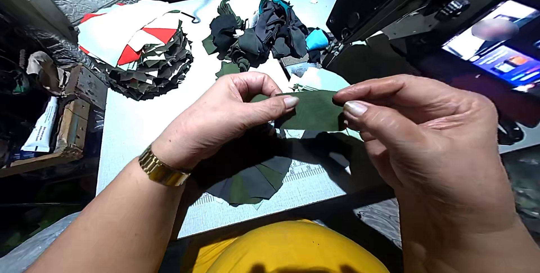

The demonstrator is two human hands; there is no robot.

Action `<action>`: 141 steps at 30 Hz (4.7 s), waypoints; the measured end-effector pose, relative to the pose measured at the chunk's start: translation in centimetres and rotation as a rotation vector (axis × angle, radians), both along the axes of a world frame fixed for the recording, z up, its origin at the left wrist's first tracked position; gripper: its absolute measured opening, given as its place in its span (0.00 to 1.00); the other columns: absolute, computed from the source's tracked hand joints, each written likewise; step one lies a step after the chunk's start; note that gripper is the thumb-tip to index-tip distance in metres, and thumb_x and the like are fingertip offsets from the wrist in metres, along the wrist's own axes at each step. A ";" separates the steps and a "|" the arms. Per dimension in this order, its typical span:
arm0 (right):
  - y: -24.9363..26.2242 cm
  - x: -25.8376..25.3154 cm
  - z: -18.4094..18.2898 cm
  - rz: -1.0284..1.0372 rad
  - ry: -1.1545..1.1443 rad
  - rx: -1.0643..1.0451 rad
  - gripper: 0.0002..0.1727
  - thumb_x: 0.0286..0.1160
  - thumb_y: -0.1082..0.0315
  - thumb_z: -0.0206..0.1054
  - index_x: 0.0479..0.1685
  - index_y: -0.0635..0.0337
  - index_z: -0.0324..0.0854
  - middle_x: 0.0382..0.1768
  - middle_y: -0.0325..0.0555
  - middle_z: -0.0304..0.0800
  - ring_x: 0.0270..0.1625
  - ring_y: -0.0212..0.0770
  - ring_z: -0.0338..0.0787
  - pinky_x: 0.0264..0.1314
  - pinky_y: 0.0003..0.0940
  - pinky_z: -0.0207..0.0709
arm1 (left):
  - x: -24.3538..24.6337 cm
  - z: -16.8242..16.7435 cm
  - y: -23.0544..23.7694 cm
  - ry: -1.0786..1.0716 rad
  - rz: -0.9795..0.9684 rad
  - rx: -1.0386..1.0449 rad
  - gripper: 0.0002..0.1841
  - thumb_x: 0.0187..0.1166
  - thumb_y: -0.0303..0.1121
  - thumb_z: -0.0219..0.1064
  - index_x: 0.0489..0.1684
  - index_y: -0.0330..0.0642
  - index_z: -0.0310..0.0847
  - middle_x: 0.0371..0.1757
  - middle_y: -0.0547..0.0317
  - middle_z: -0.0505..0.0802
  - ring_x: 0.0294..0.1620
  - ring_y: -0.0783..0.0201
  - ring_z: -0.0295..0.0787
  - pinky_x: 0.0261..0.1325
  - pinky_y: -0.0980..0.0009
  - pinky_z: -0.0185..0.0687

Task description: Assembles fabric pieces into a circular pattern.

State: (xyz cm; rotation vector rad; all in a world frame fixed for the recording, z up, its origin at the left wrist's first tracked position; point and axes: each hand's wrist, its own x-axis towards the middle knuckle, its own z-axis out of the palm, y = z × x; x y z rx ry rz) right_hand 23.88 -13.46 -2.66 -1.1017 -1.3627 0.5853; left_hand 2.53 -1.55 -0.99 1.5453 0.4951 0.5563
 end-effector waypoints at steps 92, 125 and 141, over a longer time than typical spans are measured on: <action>-2.5 3.8 -2.3 0.008 -0.872 -0.022 0.09 0.78 0.70 0.59 0.43 0.59 0.87 0.38 0.39 0.86 0.41 0.29 0.85 0.45 0.22 0.80 | -1.9 0.3 2.1 0.503 0.009 0.750 0.07 0.75 0.44 0.76 0.35 0.55 0.88 0.25 0.74 0.87 0.24 0.81 0.79 0.26 0.81 0.71; -1.9 -4.0 -2.4 -0.081 -0.273 -0.158 0.07 0.73 0.74 0.72 0.46 0.58 0.81 0.33 0.36 0.88 0.26 0.27 0.88 0.25 0.21 0.87 | -2.5 1.0 2.4 0.413 -0.368 0.490 0.13 0.83 0.35 0.68 0.23 0.46 0.86 0.17 0.69 0.83 0.17 0.79 0.74 0.17 0.83 0.64; -0.7 -2.8 -2.1 -0.137 -0.863 -0.109 0.06 0.79 0.62 0.69 0.37 0.54 0.85 0.31 0.36 0.82 0.32 0.30 0.83 0.31 0.26 0.77 | -1.8 0.8 1.7 0.698 -0.177 0.732 0.13 0.70 0.45 0.81 0.23 0.52 0.86 0.18 0.71 0.83 0.19 0.77 0.75 0.23 0.76 0.69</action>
